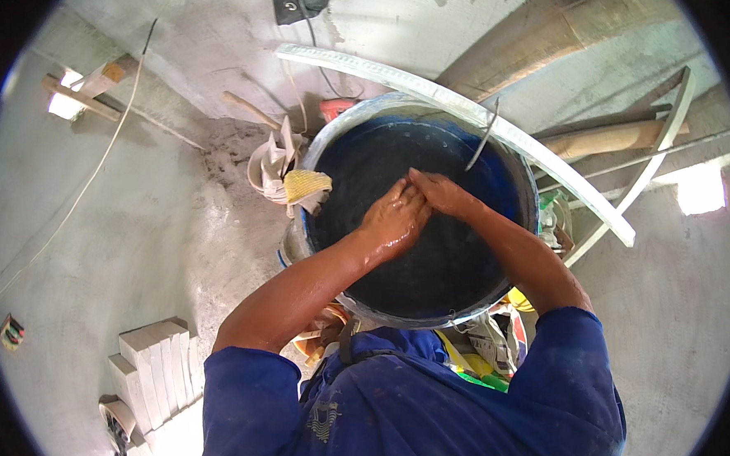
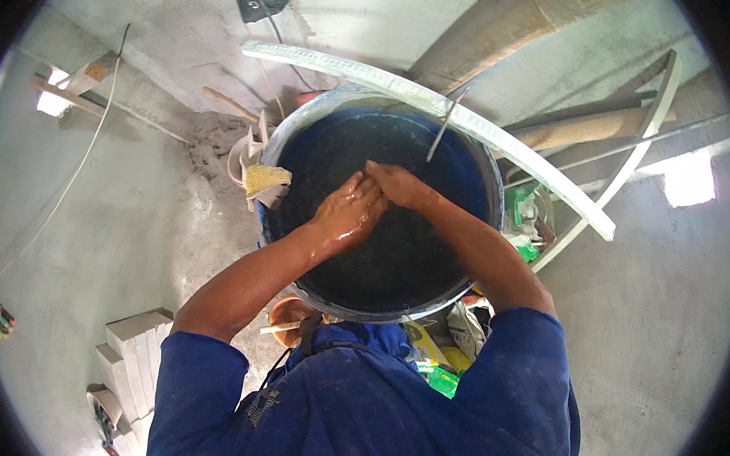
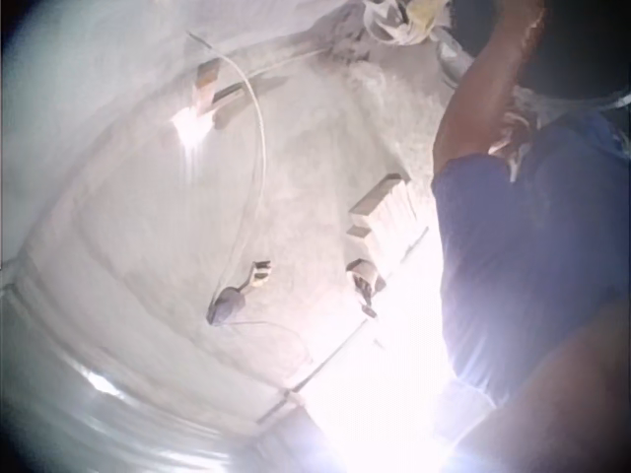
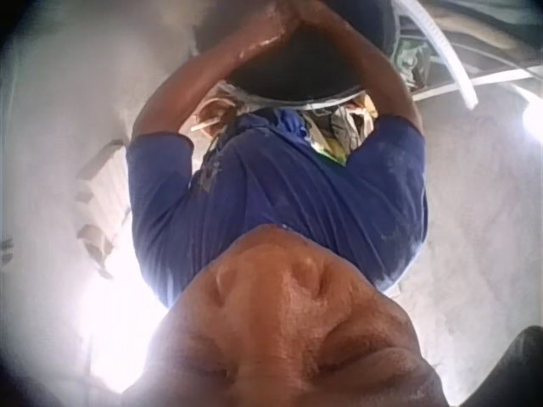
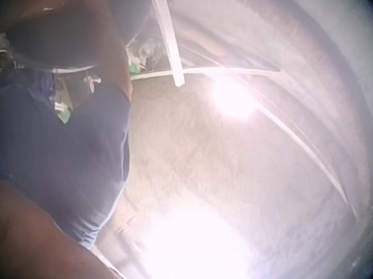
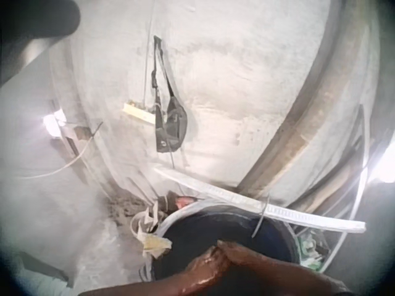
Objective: The person scoops plaster from a bucket and applies it to a wall using a trowel and a smaller finishing tool. They smooth the surface, scrape excess material, and later wash their hands in a bucket of water.
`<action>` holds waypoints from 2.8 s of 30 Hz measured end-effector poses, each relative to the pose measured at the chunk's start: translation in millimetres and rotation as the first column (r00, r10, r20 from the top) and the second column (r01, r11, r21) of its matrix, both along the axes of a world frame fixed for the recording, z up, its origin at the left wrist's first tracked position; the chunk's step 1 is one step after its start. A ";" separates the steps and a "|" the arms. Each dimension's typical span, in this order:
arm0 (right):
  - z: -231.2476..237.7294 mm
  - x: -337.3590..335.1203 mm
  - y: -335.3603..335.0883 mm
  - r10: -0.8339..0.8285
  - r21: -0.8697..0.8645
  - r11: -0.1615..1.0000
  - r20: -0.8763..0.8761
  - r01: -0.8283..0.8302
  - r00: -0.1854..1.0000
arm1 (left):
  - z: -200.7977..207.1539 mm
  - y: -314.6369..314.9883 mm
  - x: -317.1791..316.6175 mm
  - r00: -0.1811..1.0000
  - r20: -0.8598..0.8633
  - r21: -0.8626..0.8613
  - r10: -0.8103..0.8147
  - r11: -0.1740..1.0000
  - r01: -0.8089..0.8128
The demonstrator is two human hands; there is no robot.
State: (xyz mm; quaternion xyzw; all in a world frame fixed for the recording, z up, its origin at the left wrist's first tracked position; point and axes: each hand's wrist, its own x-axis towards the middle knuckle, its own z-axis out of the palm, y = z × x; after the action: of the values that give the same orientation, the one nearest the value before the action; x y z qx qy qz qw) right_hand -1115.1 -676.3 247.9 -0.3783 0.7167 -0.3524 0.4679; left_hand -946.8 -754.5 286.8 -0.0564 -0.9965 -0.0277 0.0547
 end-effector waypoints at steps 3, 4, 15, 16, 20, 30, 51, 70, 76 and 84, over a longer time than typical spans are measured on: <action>-30.0 -1.1 9.4 0.434 0.360 0.861 -0.151 -0.359 0.888 | 10.9 7.7 19.3 0.999 0.033 0.038 0.016 0.999 -0.017; -86.7 -23.8 27.5 0.749 0.437 0.641 -0.534 -0.631 0.392 | 19.2 12.6 13.0 0.997 0.076 0.034 -0.002 0.999 0.000; -20.6 42.9 15.7 0.657 0.529 0.749 -0.512 -0.399 0.554 | 114.4 21.5 101.1 0.949 -0.067 0.529 0.309 0.817 -0.228; -18.6 46.4 13.2 0.645 0.516 0.758 -0.502 -0.399 0.576 | 111.9 19.6 123.7 0.931 -0.135 0.516 0.340 0.826 -0.227; -49.4 51.7 16.6 0.670 0.526 0.732 -0.445 -0.433 0.594 | 111.9 22.9 225.5 0.602 -0.223 0.655 0.767 0.575 -0.489; 82.3 64.4 8.6 0.559 0.336 0.797 -0.098 -0.501 0.823 | -146.9 134.5 522.9 -0.298 0.721 0.082 0.625 -0.504 -0.860; 122.1 -86.6 73.3 -0.210 -0.247 0.969 -0.835 -0.007 0.508 | -163.4 104.7 465.7 -0.140 0.827 0.443 0.545 -0.784 -0.435; 137.0 -77.2 78.8 -0.190 -0.242 0.969 -0.869 -0.058 0.456 | -203.6 148.8 496.0 -0.178 0.893 0.300 0.413 -0.842 -0.449; 151.7 -58.7 80.3 -0.318 -0.407 0.909 -0.815 -0.088 0.485 | -182.3 141.8 505.6 0.045 0.508 0.325 0.860 -0.143 -0.935; 186.6 4.6 32.4 -0.159 -0.548 0.797 -0.597 -0.254 0.787 | -195.5 203.9 528.8 -0.024 0.566 0.168 0.824 -0.143 -0.975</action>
State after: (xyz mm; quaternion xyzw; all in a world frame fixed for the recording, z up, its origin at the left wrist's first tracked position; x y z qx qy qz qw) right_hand -1110.5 -643.9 434.5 -0.6193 0.6682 -0.4058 0.0724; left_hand -417.9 -550.6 91.3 0.6829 -0.6774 -0.2656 -0.0644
